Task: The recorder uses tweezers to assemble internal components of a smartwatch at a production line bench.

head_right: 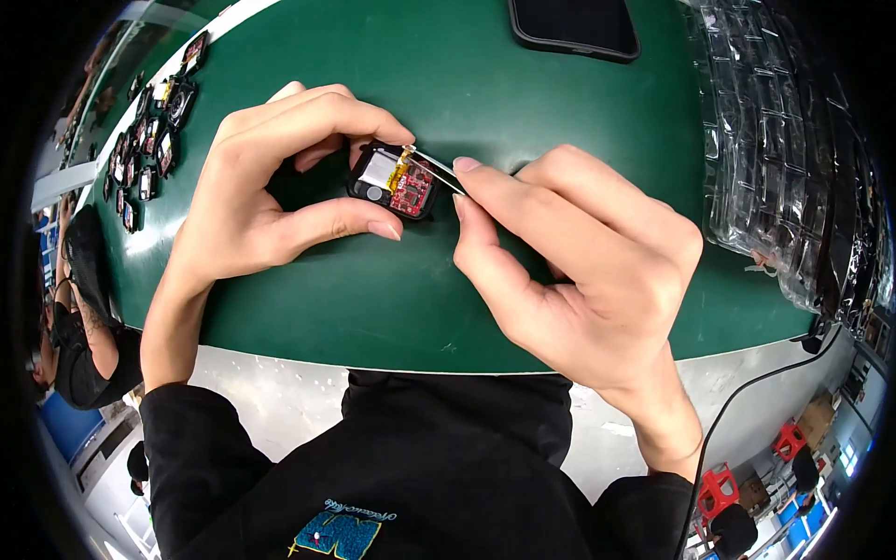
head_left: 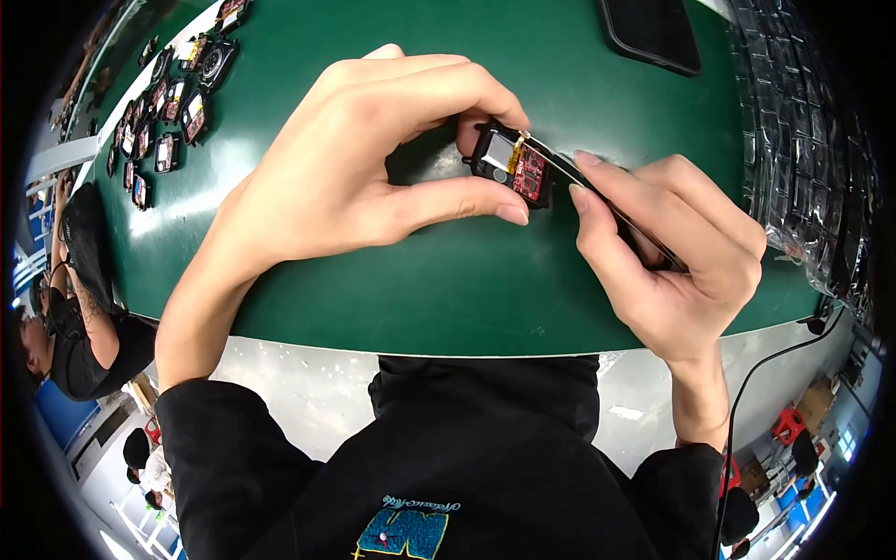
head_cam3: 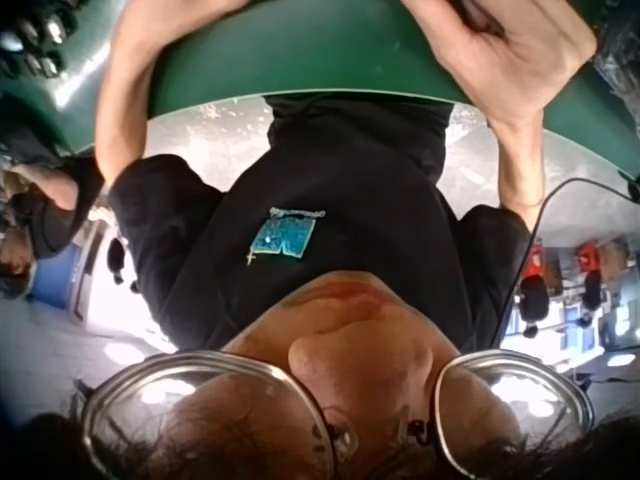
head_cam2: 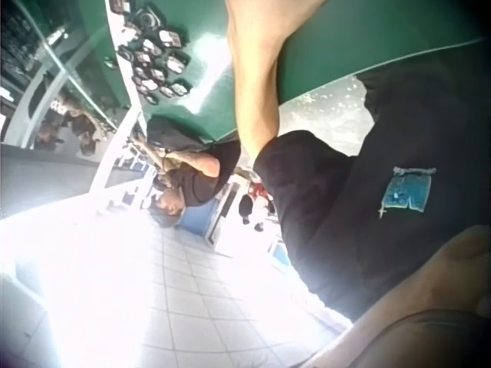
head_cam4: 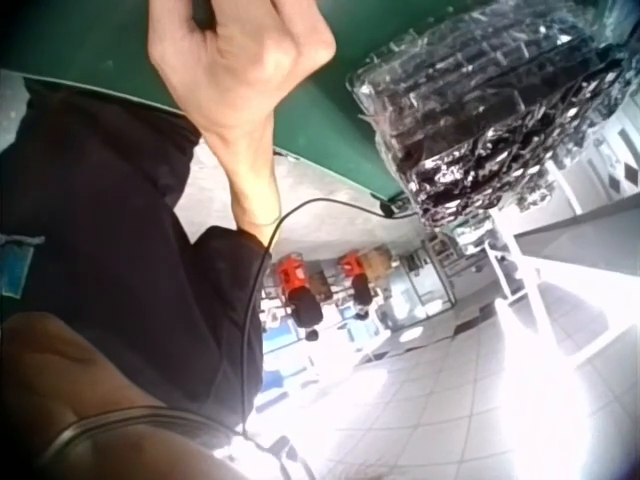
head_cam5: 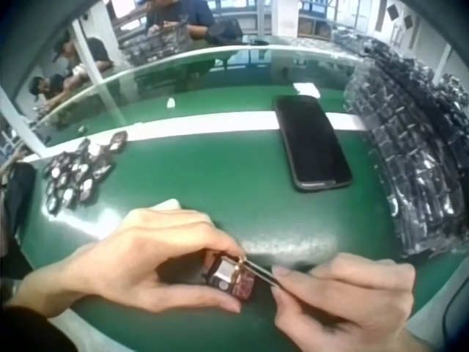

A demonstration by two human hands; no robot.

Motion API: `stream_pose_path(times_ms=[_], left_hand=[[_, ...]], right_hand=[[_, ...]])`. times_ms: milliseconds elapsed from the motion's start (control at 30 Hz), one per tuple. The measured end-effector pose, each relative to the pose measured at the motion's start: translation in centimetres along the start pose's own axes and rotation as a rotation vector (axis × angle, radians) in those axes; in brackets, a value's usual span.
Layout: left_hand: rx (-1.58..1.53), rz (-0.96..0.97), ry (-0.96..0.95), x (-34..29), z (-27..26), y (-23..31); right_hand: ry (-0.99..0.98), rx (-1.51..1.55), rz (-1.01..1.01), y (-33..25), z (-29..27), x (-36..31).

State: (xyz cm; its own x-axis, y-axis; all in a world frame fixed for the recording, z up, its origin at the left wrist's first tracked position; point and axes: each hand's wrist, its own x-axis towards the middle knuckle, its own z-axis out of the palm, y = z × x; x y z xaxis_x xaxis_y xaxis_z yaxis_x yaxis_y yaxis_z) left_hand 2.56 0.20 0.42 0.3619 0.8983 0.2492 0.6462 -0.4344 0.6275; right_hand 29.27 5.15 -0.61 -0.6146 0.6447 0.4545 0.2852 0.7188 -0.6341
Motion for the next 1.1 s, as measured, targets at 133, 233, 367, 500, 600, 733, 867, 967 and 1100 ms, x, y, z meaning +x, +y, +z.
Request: stream_pose_path(times_ms=[133,233,367,500,600,733,867,967,1100], left_hand=[[-0.029,0.021,-0.017,-0.1,-0.1,-0.6],[-0.115,0.007,-0.057,-0.2,-0.6,-1.3],[-0.166,0.011,-0.106,-0.1,-0.9,-1.7],[-0.135,0.053,-0.11,-0.1,-0.8,-1.6],[-0.12,0.04,-0.134,-0.1,-0.9,-1.5],[-0.104,0.029,-0.142,0.1,-0.8,-1.0],[-0.134,0.112,-0.104,0.0,-0.6,-1.5],[-0.111,0.12,-0.107,0.1,-0.6,-1.5],[-0.102,0.152,-0.106,0.3,-1.0,-1.9]], right_hand=[[-0.01,-0.01,0.0,-0.2,-0.1,0.3],[-0.068,0.107,0.099,-0.6,-0.6,0.5],[-0.113,0.205,0.219,-0.5,-0.9,0.4],[-0.115,0.209,0.216,-0.4,-0.7,0.2],[-0.117,0.192,0.225,-0.5,-0.4,0.3],[-0.097,0.196,0.214,-0.4,-0.3,0.0],[-0.094,0.197,0.199,-0.4,-0.2,0.1],[-0.088,0.199,0.178,-0.3,0.0,0.0],[-0.068,0.17,0.096,-0.1,0.2,0.3]])
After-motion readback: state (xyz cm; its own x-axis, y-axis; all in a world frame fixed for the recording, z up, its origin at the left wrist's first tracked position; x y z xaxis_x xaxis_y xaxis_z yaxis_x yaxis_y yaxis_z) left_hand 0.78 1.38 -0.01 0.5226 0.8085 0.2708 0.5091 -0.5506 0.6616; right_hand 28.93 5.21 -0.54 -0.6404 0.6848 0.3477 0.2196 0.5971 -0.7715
